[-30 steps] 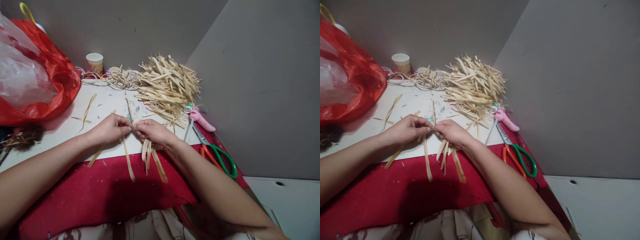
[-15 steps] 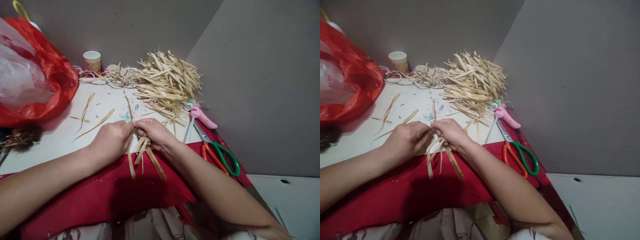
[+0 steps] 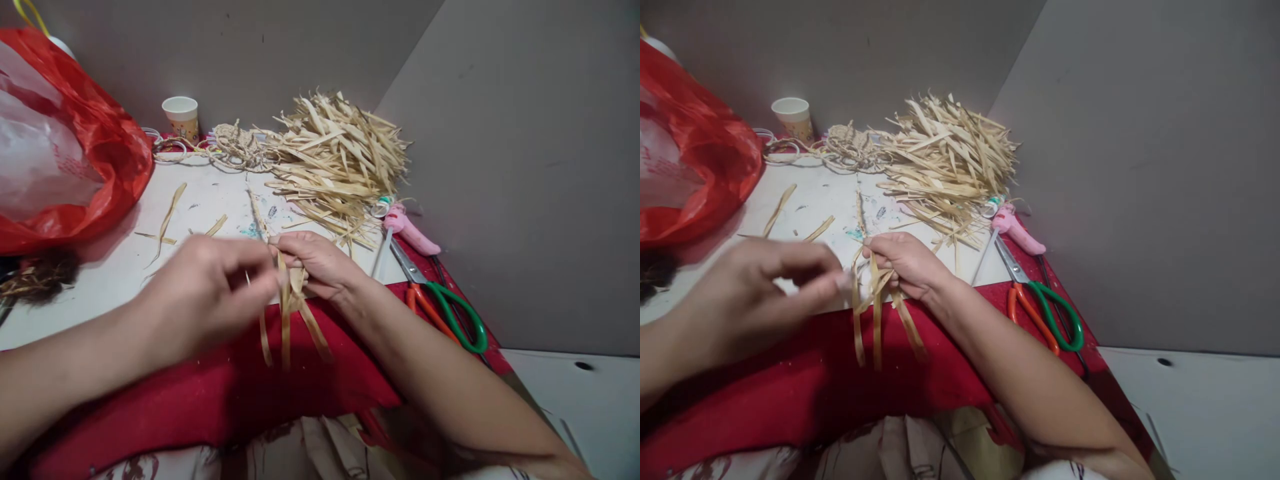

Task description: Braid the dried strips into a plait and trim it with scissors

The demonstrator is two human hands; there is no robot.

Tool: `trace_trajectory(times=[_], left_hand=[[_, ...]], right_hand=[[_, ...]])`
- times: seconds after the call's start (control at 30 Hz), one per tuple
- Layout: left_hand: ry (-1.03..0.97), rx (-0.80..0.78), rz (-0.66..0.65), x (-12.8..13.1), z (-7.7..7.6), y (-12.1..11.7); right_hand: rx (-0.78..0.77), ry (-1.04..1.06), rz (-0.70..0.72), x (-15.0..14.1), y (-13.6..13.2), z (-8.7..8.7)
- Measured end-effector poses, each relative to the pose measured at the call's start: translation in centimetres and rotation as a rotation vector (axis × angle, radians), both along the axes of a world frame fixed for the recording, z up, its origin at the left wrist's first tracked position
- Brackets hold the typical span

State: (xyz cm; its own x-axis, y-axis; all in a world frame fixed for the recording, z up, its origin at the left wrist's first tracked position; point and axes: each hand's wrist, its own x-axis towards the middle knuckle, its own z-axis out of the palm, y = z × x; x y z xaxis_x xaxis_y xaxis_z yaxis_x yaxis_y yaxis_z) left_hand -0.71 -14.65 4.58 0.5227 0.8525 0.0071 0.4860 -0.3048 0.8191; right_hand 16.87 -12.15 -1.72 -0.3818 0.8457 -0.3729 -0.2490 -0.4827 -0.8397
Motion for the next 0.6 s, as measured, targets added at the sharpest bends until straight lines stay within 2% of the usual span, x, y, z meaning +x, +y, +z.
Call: trace_trajectory(times=[0.07,0.1,0.2,0.27,0.33,0.5,0.6], left_hand=[[-0.182,-0.073,0.196,-0.1,-0.7,1.8],[-0.267,-0.172,0.214,0.0,-1.4,2.5],[-0.44,-0.669,0.128,0.6,-4.1,3.9],[-0.489,-0.843,0.08,0.9,-5.2,4.1],[-0.47,-0.829,0.091,1.1,-5.4,4.0],[-0.218,-0.472,0.152,0.7,-4.6,4.0],[-0.136,-0.374,0.12,0.6,-4.5,4.1]], right_hand=[[0.01,0.033,0.021,0.3,0.2,0.2],[0.011,0.041,0.029,0.3,0.2,0.3],[0.011,0.05,0.066,0.4,0.4,0.3],[0.013,0.046,0.091,0.4,0.5,0.1],[0.014,0.028,0.113,0.5,0.6,0.0],[0.027,-0.015,0.19,0.8,0.6,-0.1],[0.051,-0.038,0.239,1.0,0.6,-0.3]])
